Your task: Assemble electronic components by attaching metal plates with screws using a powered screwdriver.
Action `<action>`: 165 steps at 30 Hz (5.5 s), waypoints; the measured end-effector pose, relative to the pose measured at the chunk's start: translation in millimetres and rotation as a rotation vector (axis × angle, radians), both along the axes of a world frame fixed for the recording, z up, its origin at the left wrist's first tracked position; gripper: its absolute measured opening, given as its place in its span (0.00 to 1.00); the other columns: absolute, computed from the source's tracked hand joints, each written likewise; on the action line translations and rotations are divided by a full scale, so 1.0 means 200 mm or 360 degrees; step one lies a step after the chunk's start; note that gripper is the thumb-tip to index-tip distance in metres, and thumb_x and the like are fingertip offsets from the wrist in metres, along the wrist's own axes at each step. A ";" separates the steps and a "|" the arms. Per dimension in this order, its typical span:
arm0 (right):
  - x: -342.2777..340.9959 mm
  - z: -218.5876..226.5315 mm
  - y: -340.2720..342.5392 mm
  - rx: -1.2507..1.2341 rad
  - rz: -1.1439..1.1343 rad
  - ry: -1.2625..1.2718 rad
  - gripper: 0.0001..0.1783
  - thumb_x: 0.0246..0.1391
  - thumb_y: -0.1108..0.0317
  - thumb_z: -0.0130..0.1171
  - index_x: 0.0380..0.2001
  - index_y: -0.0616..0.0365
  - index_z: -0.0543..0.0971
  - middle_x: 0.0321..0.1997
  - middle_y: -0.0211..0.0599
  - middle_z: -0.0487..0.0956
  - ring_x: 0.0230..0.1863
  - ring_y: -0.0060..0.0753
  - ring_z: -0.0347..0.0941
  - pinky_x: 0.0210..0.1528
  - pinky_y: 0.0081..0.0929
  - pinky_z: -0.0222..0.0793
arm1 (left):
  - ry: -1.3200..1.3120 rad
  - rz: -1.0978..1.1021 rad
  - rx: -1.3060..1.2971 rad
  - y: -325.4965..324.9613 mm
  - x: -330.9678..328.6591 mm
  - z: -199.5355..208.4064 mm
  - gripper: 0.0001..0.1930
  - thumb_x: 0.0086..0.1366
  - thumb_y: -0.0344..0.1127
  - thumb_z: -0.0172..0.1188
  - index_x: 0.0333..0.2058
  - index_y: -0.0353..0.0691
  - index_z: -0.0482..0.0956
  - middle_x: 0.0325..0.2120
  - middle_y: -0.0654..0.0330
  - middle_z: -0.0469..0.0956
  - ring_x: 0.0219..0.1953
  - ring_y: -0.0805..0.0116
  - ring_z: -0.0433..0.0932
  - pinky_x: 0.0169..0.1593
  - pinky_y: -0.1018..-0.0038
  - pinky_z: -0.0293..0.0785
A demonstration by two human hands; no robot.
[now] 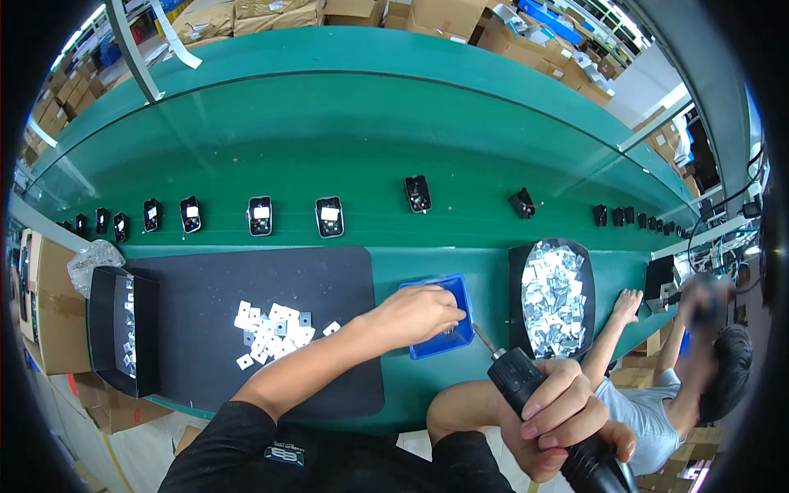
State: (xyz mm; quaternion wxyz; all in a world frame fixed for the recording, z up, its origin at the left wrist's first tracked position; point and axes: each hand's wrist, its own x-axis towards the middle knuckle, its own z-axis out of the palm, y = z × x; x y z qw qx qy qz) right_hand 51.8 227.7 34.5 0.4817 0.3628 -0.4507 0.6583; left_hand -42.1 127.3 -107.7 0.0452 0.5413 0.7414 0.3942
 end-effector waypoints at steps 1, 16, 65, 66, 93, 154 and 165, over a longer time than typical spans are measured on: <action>-0.02 0.01 0.01 -0.0014 -0.0036 0.0023 0.31 0.49 0.71 0.58 0.59 0.45 0.67 0.21 0.23 0.69 0.18 0.18 0.67 0.33 0.19 0.70 | -0.0140 0.0042 0.0200 -0.02 0.00 0.02 0.11 0.58 0.32 0.60 0.40 0.39 0.82 0.33 0.57 0.80 0.36 0.57 0.78 0.40 0.65 0.75; -0.09 -0.01 0.00 -0.0086 -0.0090 -0.0048 0.32 0.47 0.72 0.61 0.57 0.49 0.66 0.22 0.26 0.73 0.18 0.20 0.71 0.23 0.18 0.71 | -0.0449 0.0301 0.0748 -0.10 -0.02 0.12 0.08 0.51 0.31 0.69 0.31 0.39 0.84 0.26 0.60 0.82 0.32 0.63 0.81 0.41 0.70 0.75; -0.01 0.00 0.00 -0.0330 0.0217 -0.0164 0.28 0.49 0.68 0.59 0.51 0.19 0.72 0.19 0.16 0.66 0.17 0.19 0.64 0.70 0.52 0.35 | -0.0260 0.1392 -0.0799 -1.01 0.15 0.04 0.13 0.50 0.36 0.69 0.30 0.35 0.79 0.27 0.53 0.76 0.37 0.53 0.76 0.44 0.63 0.72; 0.00 0.01 0.00 -0.0327 0.0211 -0.0158 0.28 0.49 0.68 0.59 0.51 0.19 0.72 0.19 0.16 0.66 0.17 0.19 0.64 0.70 0.52 0.35 | -0.0254 0.1387 -0.0794 -1.00 0.14 0.03 0.13 0.50 0.36 0.69 0.30 0.35 0.79 0.27 0.53 0.76 0.37 0.53 0.76 0.44 0.63 0.72; -0.02 0.02 0.09 -0.0238 0.0092 -0.0244 0.29 0.49 0.69 0.61 0.56 0.39 0.71 0.19 0.19 0.69 0.15 0.20 0.67 0.58 0.23 0.57 | -0.0047 0.1329 -0.0439 -0.11 -0.85 -0.21 0.08 0.53 0.40 0.66 0.27 0.42 0.83 0.45 0.55 0.78 0.48 0.57 0.76 0.47 0.65 0.69; -0.10 -0.04 -0.05 -0.0173 0.0328 -0.0145 0.23 0.41 0.77 0.67 0.41 0.50 0.70 0.21 0.24 0.74 0.18 0.17 0.73 0.23 0.17 0.75 | 0.0101 0.0072 0.0799 -0.38 -0.01 0.33 0.40 0.40 0.43 0.78 0.51 0.34 0.71 0.44 0.49 0.79 0.44 0.53 0.79 0.44 0.65 0.75; -0.14 -0.06 -0.08 -0.0081 0.0316 -0.0124 0.28 0.41 0.79 0.67 0.46 0.49 0.70 0.21 0.27 0.75 0.16 0.18 0.73 0.22 0.17 0.74 | -0.0002 0.0097 0.0791 -0.37 -0.01 0.33 0.38 0.39 0.39 0.77 0.50 0.31 0.72 0.45 0.49 0.79 0.43 0.54 0.79 0.47 0.65 0.74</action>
